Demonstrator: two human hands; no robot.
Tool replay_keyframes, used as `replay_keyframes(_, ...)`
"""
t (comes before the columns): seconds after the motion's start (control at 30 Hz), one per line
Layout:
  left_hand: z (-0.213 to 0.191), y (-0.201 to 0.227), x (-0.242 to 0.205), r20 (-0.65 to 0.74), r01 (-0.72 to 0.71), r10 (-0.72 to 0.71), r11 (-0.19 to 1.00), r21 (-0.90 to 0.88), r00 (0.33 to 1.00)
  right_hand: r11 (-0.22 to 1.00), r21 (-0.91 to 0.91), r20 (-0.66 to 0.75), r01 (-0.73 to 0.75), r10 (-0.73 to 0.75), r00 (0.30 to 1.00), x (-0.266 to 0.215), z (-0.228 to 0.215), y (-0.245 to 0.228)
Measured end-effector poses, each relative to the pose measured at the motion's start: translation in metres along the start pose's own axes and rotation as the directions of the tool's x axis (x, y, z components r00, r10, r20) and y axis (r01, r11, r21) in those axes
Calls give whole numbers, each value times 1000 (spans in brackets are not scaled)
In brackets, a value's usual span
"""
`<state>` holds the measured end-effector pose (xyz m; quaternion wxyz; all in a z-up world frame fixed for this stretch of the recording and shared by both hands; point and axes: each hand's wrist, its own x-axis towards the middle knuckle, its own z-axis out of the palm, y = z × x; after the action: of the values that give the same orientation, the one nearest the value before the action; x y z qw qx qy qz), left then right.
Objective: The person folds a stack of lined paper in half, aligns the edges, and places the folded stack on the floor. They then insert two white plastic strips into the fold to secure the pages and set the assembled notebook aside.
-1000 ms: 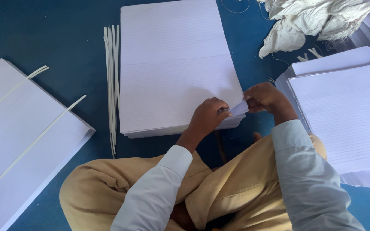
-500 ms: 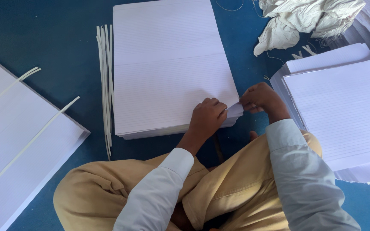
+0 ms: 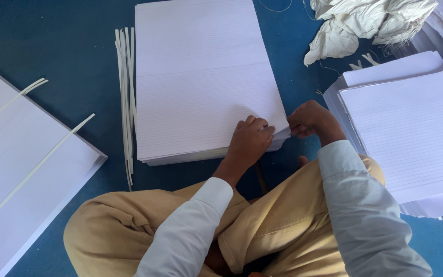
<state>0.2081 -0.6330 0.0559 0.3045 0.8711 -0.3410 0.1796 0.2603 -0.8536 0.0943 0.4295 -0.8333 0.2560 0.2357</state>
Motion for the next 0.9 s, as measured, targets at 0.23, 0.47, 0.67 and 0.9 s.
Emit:
replay_keyframes(0.23,5,-1,-5,-34,-101,109,979,179,993,1000,19,24,3,-3,1000,4,-1,3)
replay_keyframes(0.47,6,-2,-6,-33,-114,123,972,204,992,999,44,41,7,-9,999,5,-1,2)
replay_keyframes(0.67,5,-3,-7,-53,-130,143,971,202,988,1000,30,46,2,-3,999,1,-1,-1)
replay_keyframes(0.9,5,-2,-10,-59,-121,134,975,188,989,1000,-14,46,10,-9,999,1,-2,-2)
